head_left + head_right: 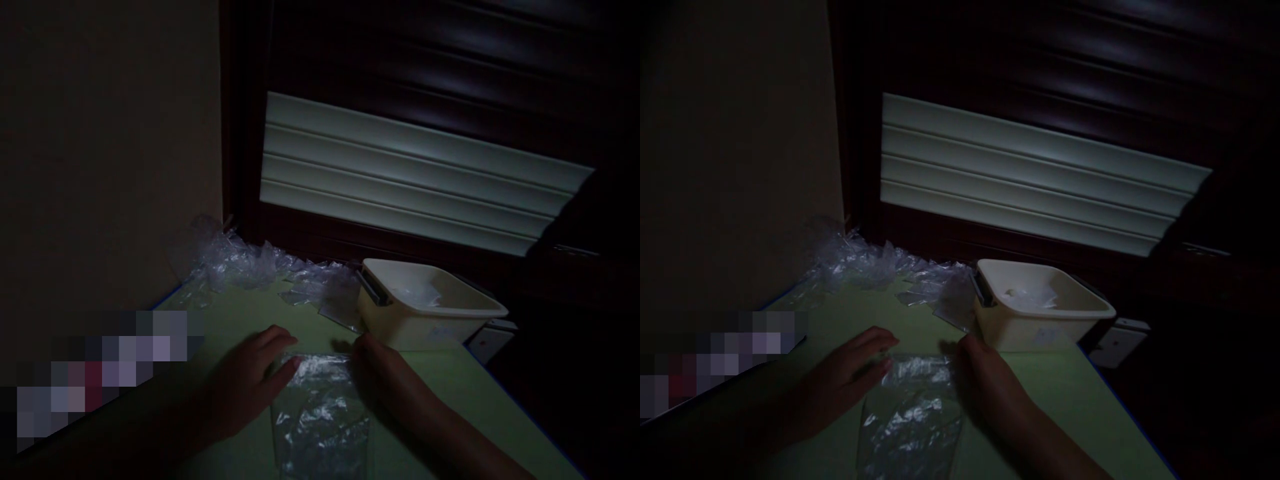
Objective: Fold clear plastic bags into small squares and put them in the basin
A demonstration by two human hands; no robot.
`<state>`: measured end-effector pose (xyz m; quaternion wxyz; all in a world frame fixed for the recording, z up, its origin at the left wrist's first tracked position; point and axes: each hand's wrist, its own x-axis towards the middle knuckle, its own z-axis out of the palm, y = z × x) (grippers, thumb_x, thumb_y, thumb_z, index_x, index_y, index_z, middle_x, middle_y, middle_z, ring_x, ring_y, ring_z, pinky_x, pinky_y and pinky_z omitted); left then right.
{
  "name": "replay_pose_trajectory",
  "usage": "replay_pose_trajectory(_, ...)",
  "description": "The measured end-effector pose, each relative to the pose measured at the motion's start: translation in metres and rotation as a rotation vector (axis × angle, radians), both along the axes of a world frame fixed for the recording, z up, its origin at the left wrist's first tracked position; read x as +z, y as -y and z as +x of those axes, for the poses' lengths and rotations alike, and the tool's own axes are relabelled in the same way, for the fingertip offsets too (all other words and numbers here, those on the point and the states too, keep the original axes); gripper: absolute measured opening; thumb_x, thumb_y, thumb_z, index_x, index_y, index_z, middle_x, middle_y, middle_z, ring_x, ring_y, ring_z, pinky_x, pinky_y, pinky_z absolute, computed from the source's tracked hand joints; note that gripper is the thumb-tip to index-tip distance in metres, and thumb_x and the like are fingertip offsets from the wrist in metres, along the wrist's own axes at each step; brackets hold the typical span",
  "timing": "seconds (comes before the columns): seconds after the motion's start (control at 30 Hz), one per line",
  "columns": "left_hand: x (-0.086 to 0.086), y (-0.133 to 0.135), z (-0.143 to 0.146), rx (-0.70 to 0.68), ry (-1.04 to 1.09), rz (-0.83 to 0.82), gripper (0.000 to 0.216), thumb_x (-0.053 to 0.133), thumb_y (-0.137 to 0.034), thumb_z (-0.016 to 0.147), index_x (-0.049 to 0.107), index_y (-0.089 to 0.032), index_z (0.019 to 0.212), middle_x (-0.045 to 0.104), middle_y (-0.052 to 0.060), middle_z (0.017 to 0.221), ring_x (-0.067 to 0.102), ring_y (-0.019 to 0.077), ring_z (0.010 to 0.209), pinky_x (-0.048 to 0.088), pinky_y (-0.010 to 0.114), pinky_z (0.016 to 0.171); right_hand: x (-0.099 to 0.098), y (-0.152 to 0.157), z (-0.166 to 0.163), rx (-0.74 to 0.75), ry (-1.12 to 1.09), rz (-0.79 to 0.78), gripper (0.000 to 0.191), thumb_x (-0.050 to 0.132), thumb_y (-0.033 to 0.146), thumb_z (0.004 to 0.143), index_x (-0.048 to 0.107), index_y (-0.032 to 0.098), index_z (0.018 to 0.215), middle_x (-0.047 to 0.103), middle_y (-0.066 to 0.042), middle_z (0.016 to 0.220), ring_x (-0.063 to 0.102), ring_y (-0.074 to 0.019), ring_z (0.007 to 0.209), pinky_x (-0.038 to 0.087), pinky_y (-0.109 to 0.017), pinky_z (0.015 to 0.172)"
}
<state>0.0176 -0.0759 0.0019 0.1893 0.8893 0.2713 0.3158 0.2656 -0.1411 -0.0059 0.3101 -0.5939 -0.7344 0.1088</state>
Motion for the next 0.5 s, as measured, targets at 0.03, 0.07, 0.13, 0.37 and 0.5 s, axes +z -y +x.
replay_pose_trajectory(0.03, -0.003, -0.002, 0.0, 0.022, 0.011, -0.003, 0.025, 0.045, -0.027, 0.091, 0.055, -0.017, 0.112, 0.058, 0.008, 0.11, 0.057, 0.0194, 0.101, 0.047, 0.031, 0.087, 0.0, 0.0, 0.0, 0.002, -0.001, 0.004, 0.011, 0.042, 0.012, 0.082, 0.045, 0.021, 0.076, 0.056, -0.002, 0.068, 0.051, -0.0139, 0.059, 0.034, -0.024, 0.051)
replay_pose_trajectory(0.07, -0.006, -0.003, 0.0, 0.042, 0.014, 0.001, 0.027, 0.048, -0.026, 0.089, 0.054, -0.017, 0.114, 0.058, 0.008, 0.113, 0.057, 0.0202, 0.103, 0.047, 0.032, 0.088, 0.0, 0.0, 0.0, -0.003, -0.004, 0.006, 0.01, 0.042, 0.013, 0.081, 0.045, 0.021, 0.076, 0.056, -0.002, 0.068, 0.051, -0.0142, 0.059, 0.034, -0.024, 0.051)
replay_pose_trajectory(0.13, -0.013, -0.007, 0.0, 0.058, 0.001, 0.023, 0.033, 0.055, -0.025, 0.083, 0.053, -0.017, 0.116, 0.059, 0.009, 0.114, 0.057, 0.0214, 0.104, 0.047, 0.033, 0.089, 0.002, 0.001, 0.0, -0.014, -0.01, -0.007, 0.009, 0.041, 0.015, 0.083, 0.044, 0.021, 0.077, 0.056, -0.002, 0.07, 0.051, -0.0148, 0.06, 0.035, -0.024, 0.052)
replay_pose_trajectory(0.37, -0.03, -0.012, -0.003, 0.022, 0.014, 0.085, 0.04, 0.058, -0.015, 0.072, 0.056, -0.019, 0.112, 0.062, 0.005, 0.1, 0.057, 0.0214, 0.095, 0.047, 0.034, 0.084, 0.003, 0.004, -0.005, -0.03, 0.042, -0.051, 0.011, 0.037, 0.017, 0.085, 0.041, 0.022, 0.077, 0.057, -0.004, 0.071, 0.049, -0.0153, 0.059, 0.034, -0.026, 0.052)
replay_pose_trajectory(0.5, -0.02, -0.015, -0.002, -0.058, -0.017, -0.007, 0.031, 0.053, -0.011, 0.074, 0.06, -0.018, 0.103, 0.06, 0.002, 0.081, 0.057, 0.0181, 0.082, 0.048, 0.031, 0.076, 0.006, 0.004, -0.008, -0.034, 0.037, -0.089, 0.01, 0.037, 0.016, 0.085, 0.044, 0.021, 0.081, 0.059, -0.006, 0.075, 0.05, -0.0163, 0.063, 0.035, -0.027, 0.055)
